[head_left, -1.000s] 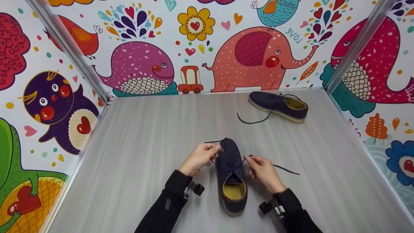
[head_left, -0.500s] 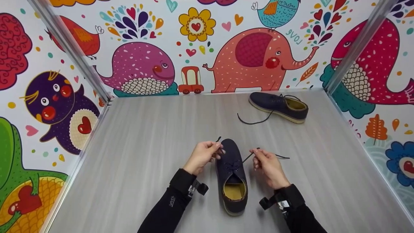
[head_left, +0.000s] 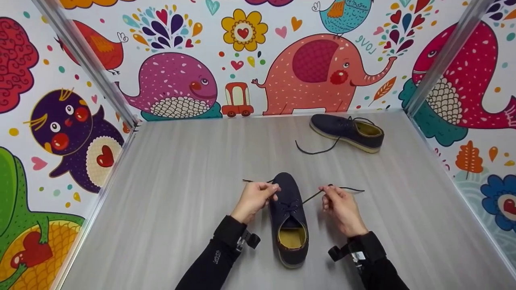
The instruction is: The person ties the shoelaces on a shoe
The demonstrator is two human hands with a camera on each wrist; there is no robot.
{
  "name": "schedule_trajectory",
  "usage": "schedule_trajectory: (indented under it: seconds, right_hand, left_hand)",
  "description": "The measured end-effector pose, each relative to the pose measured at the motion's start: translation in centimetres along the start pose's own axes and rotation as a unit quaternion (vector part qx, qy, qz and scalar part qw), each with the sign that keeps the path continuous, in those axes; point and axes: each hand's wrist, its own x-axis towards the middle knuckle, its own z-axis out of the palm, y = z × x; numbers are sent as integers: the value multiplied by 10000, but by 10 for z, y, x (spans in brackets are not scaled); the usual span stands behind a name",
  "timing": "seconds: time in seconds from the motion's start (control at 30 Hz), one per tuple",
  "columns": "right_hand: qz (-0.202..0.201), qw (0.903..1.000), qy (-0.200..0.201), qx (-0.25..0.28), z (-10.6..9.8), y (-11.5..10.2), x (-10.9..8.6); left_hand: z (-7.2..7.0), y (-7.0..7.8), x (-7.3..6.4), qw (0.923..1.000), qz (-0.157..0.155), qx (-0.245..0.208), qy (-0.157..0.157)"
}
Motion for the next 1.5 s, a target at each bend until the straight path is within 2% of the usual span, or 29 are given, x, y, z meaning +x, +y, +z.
schedule_trajectory:
  seconds: [0.1, 0.23, 0.33, 0.37, 0.43, 0.5, 0.6, 0.7, 0.8, 0.9, 1.03, 1.1, 1.13, 1.2, 1.27, 1.33, 1.4, 1.47, 1.5]
  right_hand:
    - [-26, 10000, 27, 7, -1, -2, -1]
    - [-80, 10000, 56, -19, -2, -2, -4]
    - [-157, 9998, 80, -57, -2, -2, -5]
    - [-180, 9998, 78, -85, -2, -2, -5]
    - [-212, 9997, 72, -121, -2, -2, -6]
    - [-239, 9995, 49, -204, -2, -3, -6]
    - [-270, 9992, -2, -300, -1, -4, -6]
    - [-329, 9989, -35, -320, 1, -7, -4]
    - [-416, 9980, -27, -468, 4, -15, -2]
    - [-636, 9951, 19, -763, 14, -26, 2]
    - [-1310, 9842, -160, -1179, 37, -42, 14]
    - [-1943, 9678, -445, -1539, 51, -51, 21]
    - [-2291, 9545, -647, -1797, 59, -55, 25]
    - [-2928, 9187, -1116, -2405, 74, -61, 32]
    - [-3334, 8761, -1693, -3043, 88, -65, 37]
    - [-3323, 8388, -2317, -3637, 99, -66, 40]
    - [-3077, 8073, -2814, -4176, 106, -66, 41]
    - [-2819, 7847, -3065, -4591, 109, -63, 41]
    - [-2735, 7773, -3097, -4744, 109, -61, 41]
  left_hand:
    - [2, 3, 3, 9998, 104, -11, 169]
    - [5, 19, 11, 9972, 537, -322, 413]
    - [9, 30, 16, 9937, 857, -563, 458]
    - [11, 31, 18, 9935, 863, -593, 442]
    - [13, 27, 18, 9953, 760, -515, 316]
    - [13, 18, 15, 9983, 443, -368, 45]
    - [9, 1, 4, 9990, -49, -222, -374]
    - [5, -9, -9, 9976, -237, -310, -576]
    - [2, -15, -19, 9978, -163, -389, -520]
    - [2, -17, -23, 9983, -175, -483, -280]
    - [5, -20, -22, 9969, -169, -735, 212]
    - [8, -22, -20, 9962, -106, -773, 384]
    - [9, -22, -19, 9961, -71, -762, 433]
    - [10, -24, -19, 9965, -30, -669, 500]
    - [11, -25, -19, 9970, -8, -576, 516]
    - [11, -25, -19, 9974, -12, -528, 492]
    - [11, -24, -18, 9977, -31, -490, 467]
    - [11, -24, -17, 9980, -37, -454, 440]
    - [10, -25, -17, 9981, -30, -430, 435]
